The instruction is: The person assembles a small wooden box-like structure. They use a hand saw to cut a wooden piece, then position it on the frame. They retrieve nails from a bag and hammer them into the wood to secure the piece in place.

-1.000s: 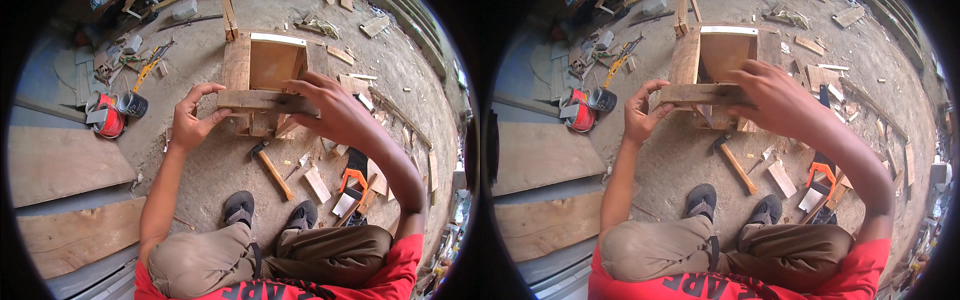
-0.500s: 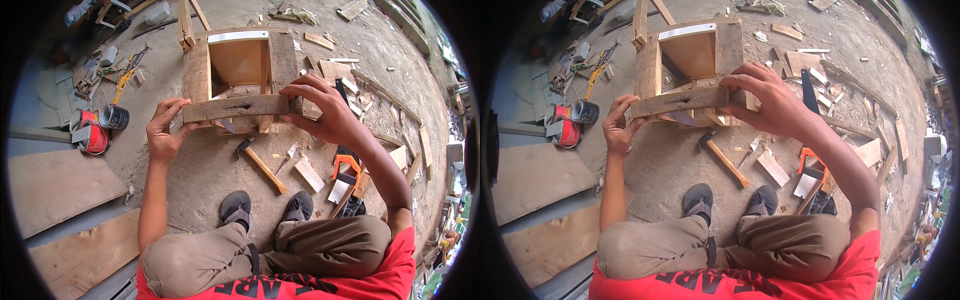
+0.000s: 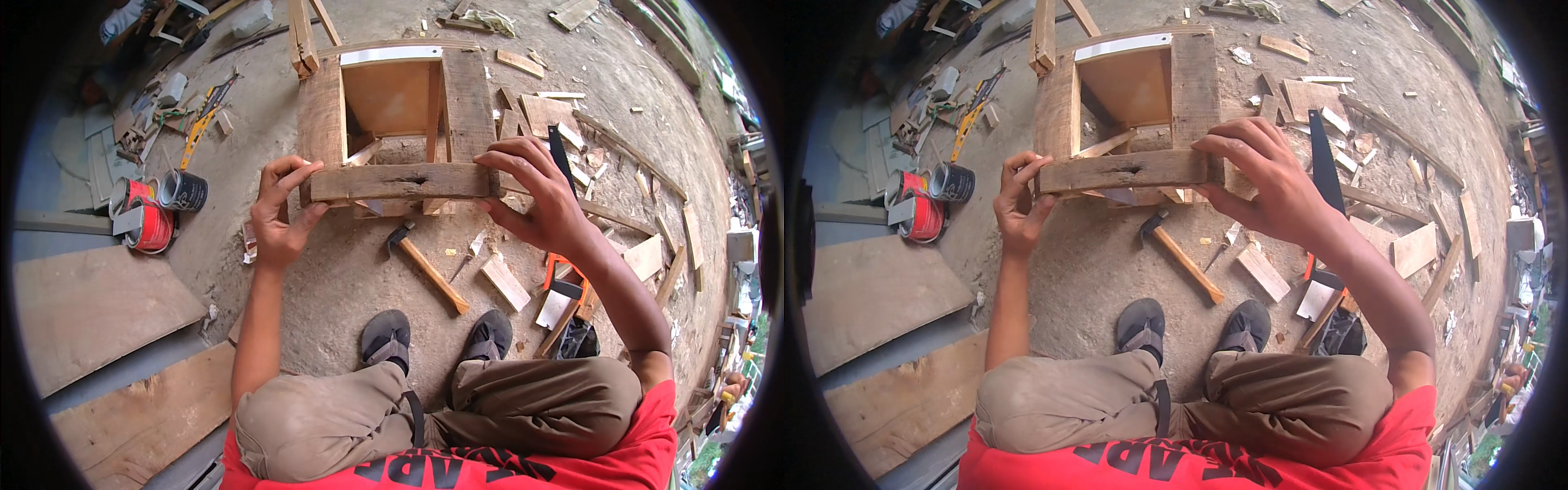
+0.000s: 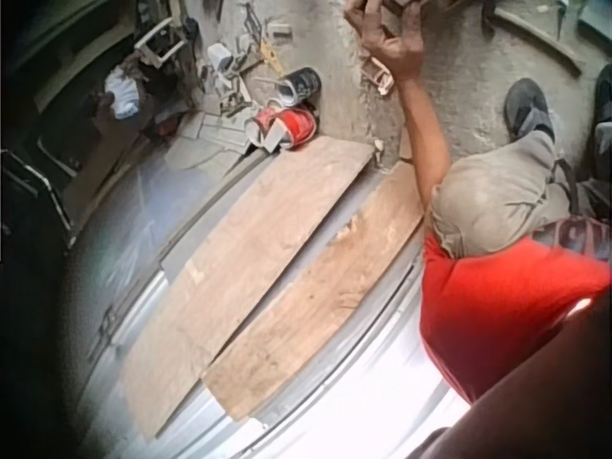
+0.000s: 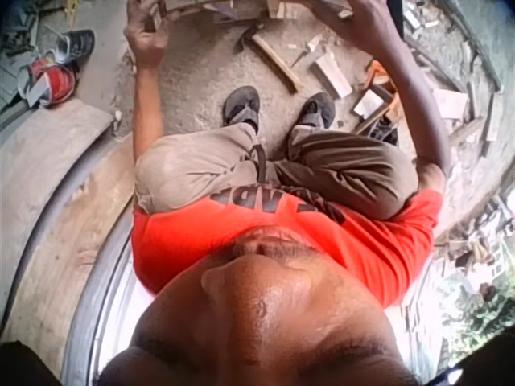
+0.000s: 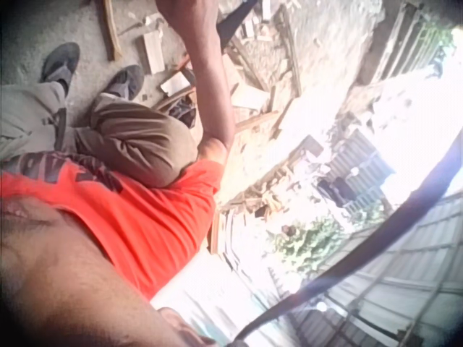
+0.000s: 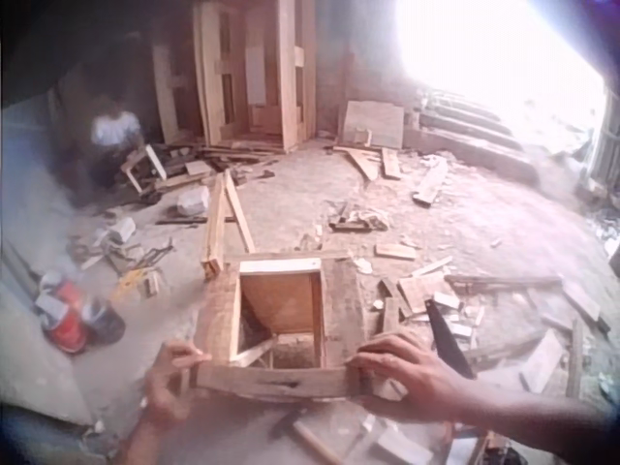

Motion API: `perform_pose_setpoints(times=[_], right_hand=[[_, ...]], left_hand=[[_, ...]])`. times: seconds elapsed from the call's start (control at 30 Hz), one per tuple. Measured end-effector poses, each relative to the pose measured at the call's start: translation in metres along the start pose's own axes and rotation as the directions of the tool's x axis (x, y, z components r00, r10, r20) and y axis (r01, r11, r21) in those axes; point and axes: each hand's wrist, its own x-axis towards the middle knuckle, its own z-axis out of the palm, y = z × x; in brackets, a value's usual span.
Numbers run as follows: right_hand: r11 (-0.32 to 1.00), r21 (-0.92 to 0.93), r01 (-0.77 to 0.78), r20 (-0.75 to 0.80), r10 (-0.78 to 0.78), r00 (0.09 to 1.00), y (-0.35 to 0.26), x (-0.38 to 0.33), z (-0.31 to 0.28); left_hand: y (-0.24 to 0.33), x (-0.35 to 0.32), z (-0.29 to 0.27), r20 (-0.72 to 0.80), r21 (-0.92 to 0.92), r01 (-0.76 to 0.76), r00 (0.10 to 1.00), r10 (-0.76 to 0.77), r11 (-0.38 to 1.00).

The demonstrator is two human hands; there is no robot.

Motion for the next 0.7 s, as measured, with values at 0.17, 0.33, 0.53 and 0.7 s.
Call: perform_pose_setpoints(times=[0.17, 0.33, 0.53, 0.7], right_hand=[[1.000, -0.019, 0.021, -0.061, -0.023, 0.998, 0.000, -0.002, 0.010], [0.997, -0.079, 0.019, -0.070, -0.025, 0.997, -0.001, -0.008, 0.013], [0.997, -0.072, 0.019, -0.098, -0.026, 0.995, -0.004, -0.010, 0.018], [0.996, -0.085, -0.014, -0.125, 0.004, 0.992, -0.006, -0.013, 0.019]], left_hand=[[-0.002, -0.005, 0.003, -0.040, 0.011, -0.005, 0.999, 0.006, 1.000], [-0.010, -0.003, 0.004, -0.008, 0.043, -0.048, 0.999, 0.049, 0.998], [-0.012, -0.009, 0.001, 0.019, 0.046, -0.015, 1.000, 0.014, 0.999], [0.000, -0.005, 0.006, -0.017, 0.037, 0.021, 1.000, -0.020, 0.999]])
